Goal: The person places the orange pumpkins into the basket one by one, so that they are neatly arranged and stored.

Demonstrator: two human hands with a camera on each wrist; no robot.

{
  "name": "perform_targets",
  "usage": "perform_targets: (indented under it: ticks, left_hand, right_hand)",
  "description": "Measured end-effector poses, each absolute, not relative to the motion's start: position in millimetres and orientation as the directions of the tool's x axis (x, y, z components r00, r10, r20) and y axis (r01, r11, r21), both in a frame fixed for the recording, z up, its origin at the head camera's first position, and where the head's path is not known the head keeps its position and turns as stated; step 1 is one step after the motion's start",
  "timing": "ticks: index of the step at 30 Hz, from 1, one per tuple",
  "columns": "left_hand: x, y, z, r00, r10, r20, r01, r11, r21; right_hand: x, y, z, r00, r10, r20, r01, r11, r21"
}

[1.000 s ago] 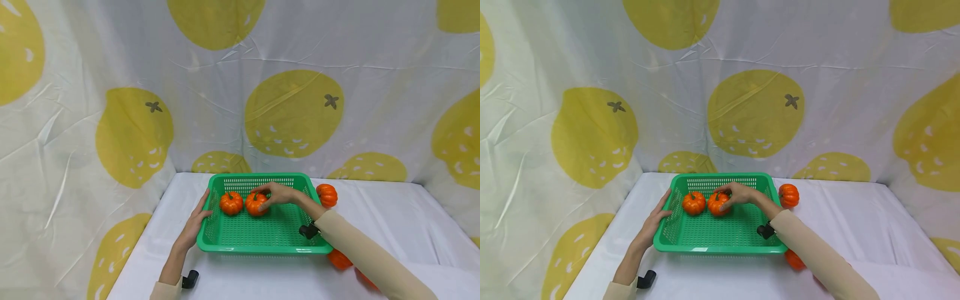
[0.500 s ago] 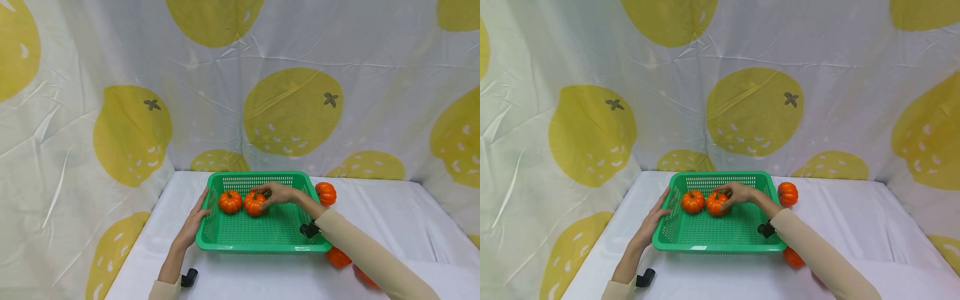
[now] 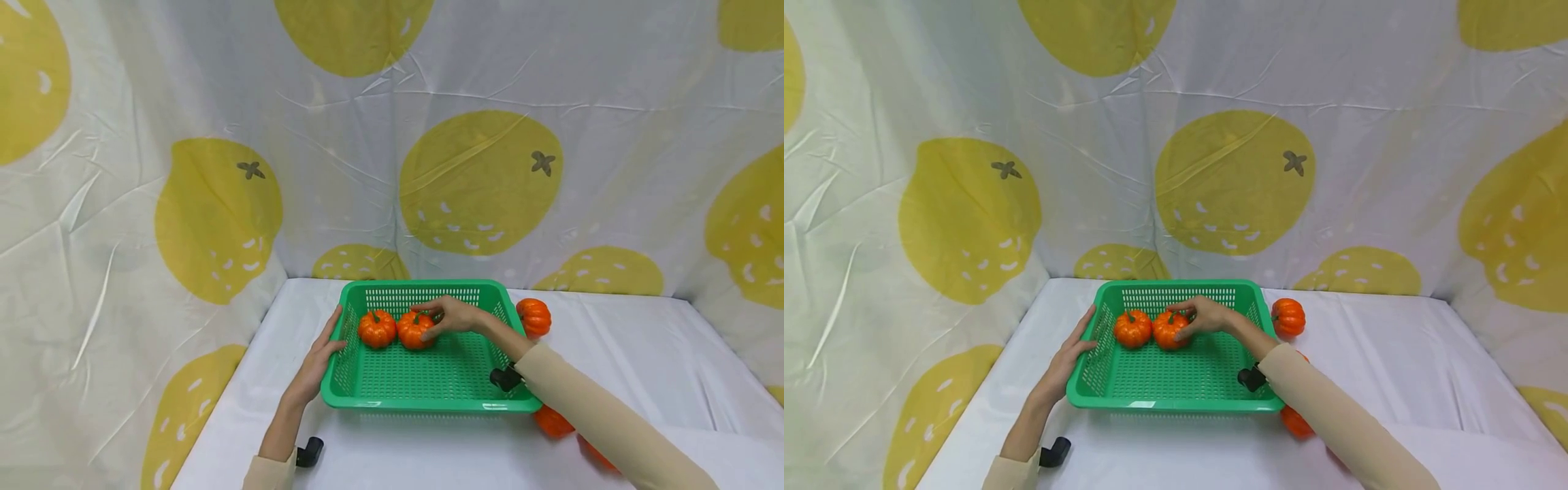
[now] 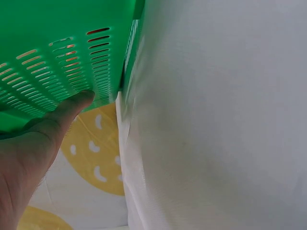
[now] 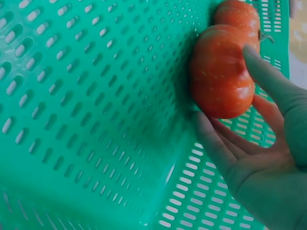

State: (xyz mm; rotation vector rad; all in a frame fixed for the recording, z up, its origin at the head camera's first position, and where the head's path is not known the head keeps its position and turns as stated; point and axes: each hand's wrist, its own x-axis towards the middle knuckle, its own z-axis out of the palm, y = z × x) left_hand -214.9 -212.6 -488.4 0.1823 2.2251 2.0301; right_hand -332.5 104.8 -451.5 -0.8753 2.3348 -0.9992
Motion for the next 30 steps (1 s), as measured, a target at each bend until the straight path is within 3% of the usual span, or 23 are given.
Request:
perform_targets:
  ticks: [13, 19, 25, 30]
  left_hand:
    - [-215.1, -212.3, -488.8, -0.985, 0.174, -0.012, 0.005, 0.097, 0.995]
    - [-215.4, -212.1, -487.0, -0.986, 0.164, -0.002, 0.015, 0.101, 0.995]
    - [-214.8, -212.5, -486.6, -0.987, 0.161, -0.009, 0.008, 0.103, 0.995]
    - [-214.1, -211.3, -486.0, -0.986, 0.168, -0.017, 0.001, 0.108, 0.994]
  right_hand:
    - [-330.0, 106.7, -450.1, -0.715, -0.692, -0.097, -0.390, 0.510, -0.767]
    - [-330.5, 107.5, -446.4, -0.706, -0.695, -0.138, -0.372, 0.529, -0.763]
    - [-327.0, 116.8, -431.8, -0.698, -0.681, -0.222, -0.279, 0.543, -0.792]
    - [-317.3, 139.5, -409.0, -0.736, -0.641, -0.219, -0.228, 0.539, -0.811]
